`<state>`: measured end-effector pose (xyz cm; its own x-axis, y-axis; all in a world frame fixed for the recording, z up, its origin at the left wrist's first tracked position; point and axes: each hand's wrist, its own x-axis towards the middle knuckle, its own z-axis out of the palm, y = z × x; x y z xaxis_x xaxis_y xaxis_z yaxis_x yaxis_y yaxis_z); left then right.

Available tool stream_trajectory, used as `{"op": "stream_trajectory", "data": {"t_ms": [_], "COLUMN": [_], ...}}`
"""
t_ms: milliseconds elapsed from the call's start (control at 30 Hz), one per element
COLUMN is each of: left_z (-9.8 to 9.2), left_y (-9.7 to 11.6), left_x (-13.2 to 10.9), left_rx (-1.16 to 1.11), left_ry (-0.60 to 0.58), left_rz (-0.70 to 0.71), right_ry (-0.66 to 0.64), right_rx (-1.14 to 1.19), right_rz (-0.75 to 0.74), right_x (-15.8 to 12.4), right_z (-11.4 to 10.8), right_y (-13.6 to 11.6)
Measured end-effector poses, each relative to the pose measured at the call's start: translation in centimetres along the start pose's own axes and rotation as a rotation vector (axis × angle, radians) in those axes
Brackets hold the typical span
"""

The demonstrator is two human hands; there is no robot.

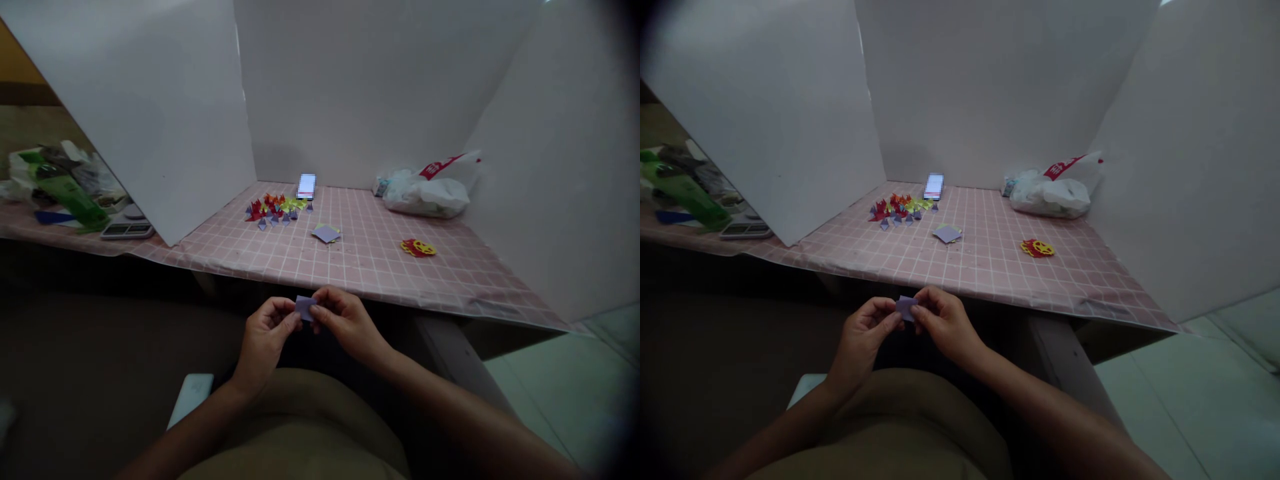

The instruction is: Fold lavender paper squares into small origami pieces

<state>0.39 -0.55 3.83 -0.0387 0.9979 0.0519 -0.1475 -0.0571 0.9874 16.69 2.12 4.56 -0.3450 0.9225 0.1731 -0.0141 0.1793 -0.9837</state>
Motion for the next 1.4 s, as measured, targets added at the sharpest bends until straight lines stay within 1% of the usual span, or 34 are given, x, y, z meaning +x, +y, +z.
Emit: {"op": "stream_trajectory", "data": {"t_ms": [67, 133, 300, 433, 533, 667, 733, 1000, 1200, 1300, 1400], "left_z": [-0.1, -0.2, -0.4, -0.5, -0.6, -0.8, -0.9, -0.8, -1.0, -0.9, -0.7], "left_y": [0.1, 0.0, -0.7, -1.1, -1.1, -1.1, -1.1, -1.0, -1.3, -1.3, -0.9], "left_x": [-0.1, 0.0, 0.2, 0.3, 0.3, 0.2, 0.2, 0.2, 0.3, 0.3, 0.2], "left_rx": [0.017, 0.017, -0.070, -0.118, -0.146, -0.183, -0.193, -0.177, -0.161, -0.153, -0.116], "left_ry": [-0.012, 0.001, 0.017, 0.003, -0.040, -0.164, -0.196, -0.169, -0.099, -0.097, -0.105], "left_rz": [-0.012, -0.025, -0.055, -0.069, -0.077, -0.079, -0.074, -0.082, -0.093, -0.071, -0.034], "right_ry": [0.014, 0.018, -0.081, -0.122, -0.123, -0.090, -0.082, -0.096, -0.141, -0.151, -0.122], "right_rx": [0.014, 0.016, 0.058, 0.138, 0.156, 0.199, 0.228, 0.249, 0.263, 0.253, 0.213], "right_rz": [-0.011, -0.025, -0.031, 0.006, 0.027, 0.057, 0.075, 0.099, 0.139, 0.134, 0.111], "right_x": [0.0, 0.0, 0.1, 0.1, 0.2, 0.3, 0.4, 0.4, 0.5, 0.5, 0.3], "right_z": [0.0, -0.1, -0.5, -0.5, -0.5, -0.6, -0.7, -0.6, -0.5, -0.4, -0.2], "right_y": [0.0, -0.1, -0.6, -0.8, -0.7, -0.6, -0.6, -0.5, -0.5, -0.4, -0.4]}}
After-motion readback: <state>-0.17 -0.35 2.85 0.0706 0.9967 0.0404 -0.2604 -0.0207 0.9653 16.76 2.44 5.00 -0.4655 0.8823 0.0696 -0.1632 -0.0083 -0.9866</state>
